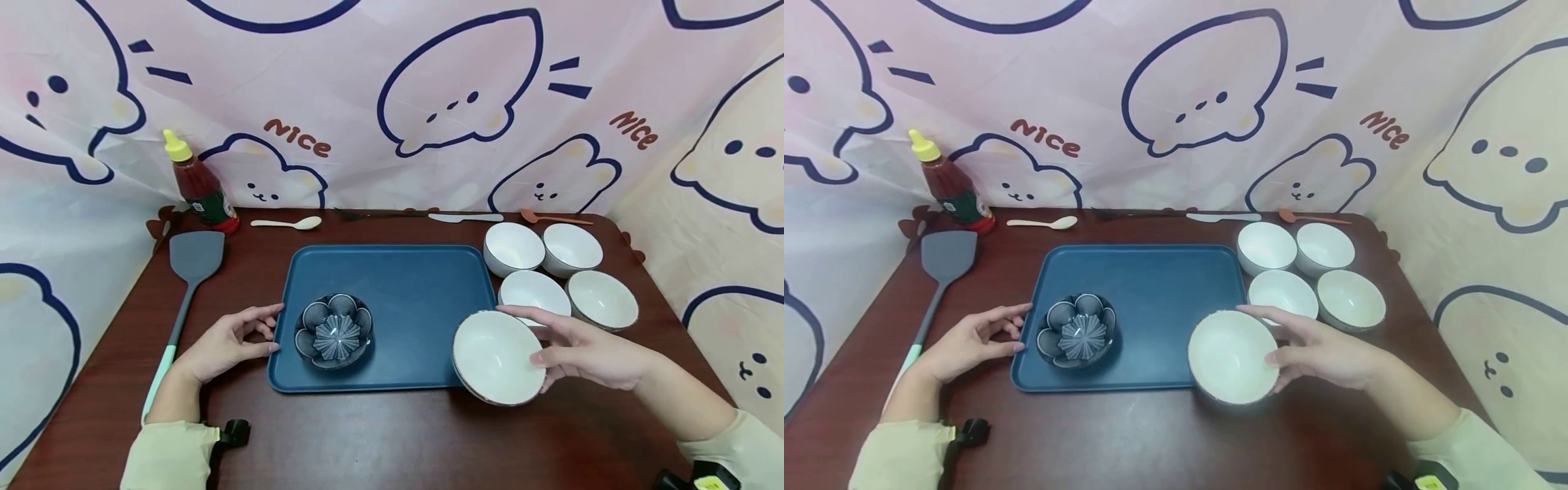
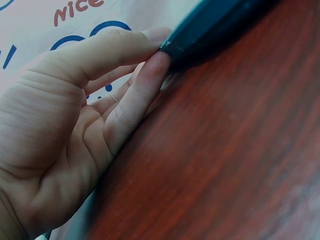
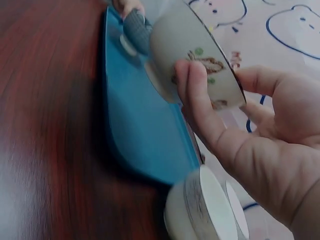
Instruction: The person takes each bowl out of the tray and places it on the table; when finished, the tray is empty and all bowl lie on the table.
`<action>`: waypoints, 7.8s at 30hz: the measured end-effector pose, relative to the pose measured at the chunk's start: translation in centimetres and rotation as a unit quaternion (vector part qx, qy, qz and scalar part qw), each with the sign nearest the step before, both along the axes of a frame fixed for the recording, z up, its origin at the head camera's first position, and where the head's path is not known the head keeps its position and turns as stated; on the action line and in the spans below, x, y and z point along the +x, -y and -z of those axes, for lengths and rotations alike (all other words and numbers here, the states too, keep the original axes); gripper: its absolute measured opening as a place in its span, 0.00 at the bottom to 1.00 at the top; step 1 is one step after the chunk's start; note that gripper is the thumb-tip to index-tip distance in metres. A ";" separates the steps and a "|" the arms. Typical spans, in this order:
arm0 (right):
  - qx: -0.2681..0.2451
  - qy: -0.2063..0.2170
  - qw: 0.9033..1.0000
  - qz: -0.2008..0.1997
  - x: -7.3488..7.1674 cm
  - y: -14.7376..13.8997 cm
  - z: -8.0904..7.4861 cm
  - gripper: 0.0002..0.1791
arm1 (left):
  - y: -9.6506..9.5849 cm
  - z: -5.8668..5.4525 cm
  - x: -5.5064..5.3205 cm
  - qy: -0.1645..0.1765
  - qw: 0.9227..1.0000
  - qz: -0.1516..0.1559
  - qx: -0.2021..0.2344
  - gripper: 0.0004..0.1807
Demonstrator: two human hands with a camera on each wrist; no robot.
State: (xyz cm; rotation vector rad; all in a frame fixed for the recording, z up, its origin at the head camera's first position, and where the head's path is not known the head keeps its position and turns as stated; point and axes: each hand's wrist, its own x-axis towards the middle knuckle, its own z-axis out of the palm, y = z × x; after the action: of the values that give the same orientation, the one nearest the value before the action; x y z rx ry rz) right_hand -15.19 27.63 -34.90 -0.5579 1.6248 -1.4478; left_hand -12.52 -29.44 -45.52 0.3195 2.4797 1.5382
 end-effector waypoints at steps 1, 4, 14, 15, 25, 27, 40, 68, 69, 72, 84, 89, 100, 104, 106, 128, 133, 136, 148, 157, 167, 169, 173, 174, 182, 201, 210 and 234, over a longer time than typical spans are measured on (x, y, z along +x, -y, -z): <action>0.004 -0.002 1.000 -0.005 0.1 -0.5 0.0 0.39 | -0.1 0.0 0.0 0.000 1.000 0.000 0.000 0.37; -0.016 0.005 1.000 -0.022 0.3 -1.9 0.2 0.38 | -0.1 0.0 -0.1 -0.003 1.000 0.001 -0.003 0.36; -0.017 0.037 0.999 -0.031 0.1 -5.7 1.5 0.38 | -0.1 0.1 0.0 -0.006 1.000 -0.002 -0.007 0.36; -0.015 0.038 0.999 -0.030 0.0 -5.9 1.6 0.38 | -0.1 0.0 0.0 -0.007 1.000 -0.002 -0.008 0.36; -0.011 0.018 0.999 -0.037 -0.5 -7.4 2.8 0.38 | 0.0 0.0 0.1 -0.006 1.000 -0.003 -0.008 0.36; -0.002 0.010 0.999 -0.032 -0.6 -7.6 3.0 0.38 | 0.0 0.0 0.1 -0.006 1.000 -0.003 -0.009 0.36; 0.014 0.005 0.999 -0.032 -1.1 -8.6 4.1 0.38 | 0.0 0.0 0.2 -0.007 1.000 -0.006 -0.007 0.36; 0.125 -0.050 0.991 0.003 -0.8 -9.0 3.0 0.38 | -0.1 0.1 0.2 -0.006 1.000 -0.007 -0.009 0.36; 0.130 -0.057 0.990 0.005 -0.8 -9.0 2.6 0.37 | -0.1 0.2 0.2 -0.005 1.000 -0.008 -0.009 0.36; 0.126 -0.081 0.989 0.013 -0.9 -9.5 1.6 0.35 | -0.1 0.2 0.2 -0.004 1.000 -0.009 -0.010 0.36; -0.013 -0.103 0.995 0.017 -2.5 -9.9 0.6 0.34 | 0.0 -0.1 0.0 -0.006 1.000 -0.006 -0.019 0.36; -0.024 -0.086 0.996 0.023 -3.2 -7.7 0.8 0.33 | 0.0 -0.1 0.0 -0.010 1.000 -0.008 -0.017 0.35; 0.062 -0.073 0.995 0.013 -4.8 -1.3 -0.3 0.30 | -0.1 0.1 0.0 -0.010 1.000 -0.003 -0.016 0.35; 0.082 -0.064 0.994 0.014 -5.2 1.3 -0.3 0.30 | -0.1 -0.1 0.0 -0.008 1.000 -0.002 -0.015 0.35; 0.089 -0.056 0.994 0.014 -5.5 2.6 -0.3 0.31 | -0.1 -0.1 0.0 -0.008 1.000 -0.003 -0.017 0.35; 0.091 0.010 0.995 -0.027 -8.5 15.5 1.6 0.34 | 0.0 0.1 -0.1 -0.017 1.000 0.001 -0.013 0.34; 0.090 0.025 0.995 -0.048 -8.4 18.2 2.0 0.34 | 0.1 0.0 0.0 -0.019 1.000 0.002 -0.013 0.34; 0.088 0.031 0.994 -0.060 -8.2 19.7 2.3 0.34 | 0.0 0.0 0.0 -0.019 1.000 0.000 -0.014 0.34; 0.054 0.067 0.995 -0.058 -7.0 22.6 4.1 0.35 | -0.2 0.1 -0.1 -0.015 1.000 -0.001 -0.016 0.35; 0.031 0.066 0.997 0.006 -5.4 23.1 4.0 0.36 | 0.0 0.1 0.0 -0.013 1.000 -0.002 -0.014 0.35; 0.027 0.048 0.998 0.011 -5.1 21.4 2.3 0.35 | 0.0 0.0 0.1 -0.008 1.000 -0.005 -0.014 0.35; 0.024 0.042 0.999 0.010 -5.2 20.8 2.1 0.35 | 0.0 0.0 0.1 -0.009 1.000 -0.005 -0.013 0.35; 0.028 0.028 0.999 0.013 -5.5 19.3 1.7 0.35 | 0.1 0.2 0.1 -0.002 1.000 -0.002 -0.006 0.35; 0.030 0.022 0.999 0.015 -5.6 18.8 1.6 0.35 | 0.1 0.2 0.0 -0.001 1.000 -0.001 -0.004 0.35; 0.048 -0.012 0.998 0.038 -5.5 15.5 0.1 0.34 | 0.2 0.5 0.1 -0.010 1.000 0.001 0.005 0.35; 0.066 -0.068 0.992 0.086 -2.7 4.4 -2.6 0.34 | 0.1 0.0 0.2 -0.003 1.000 0.001 -0.005 0.36; 0.033 -0.075 0.995 0.053 -1.8 -1.1 -2.9 0.35 | 0.0 0.0 0.3 0.003 1.000 -0.003 -0.003 0.36; 0.070 -0.119 0.989 0.058 -1.4 -14.4 -1.0 0.39 | 0.0 0.1 0.2 -0.003 1.000 0.000 0.008 0.36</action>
State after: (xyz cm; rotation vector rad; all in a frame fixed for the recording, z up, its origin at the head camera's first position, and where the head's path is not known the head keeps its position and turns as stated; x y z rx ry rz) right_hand -16.61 42.02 -33.93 -0.5811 1.9585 -1.3766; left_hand -12.28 -29.46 -45.63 0.3278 2.4726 1.5598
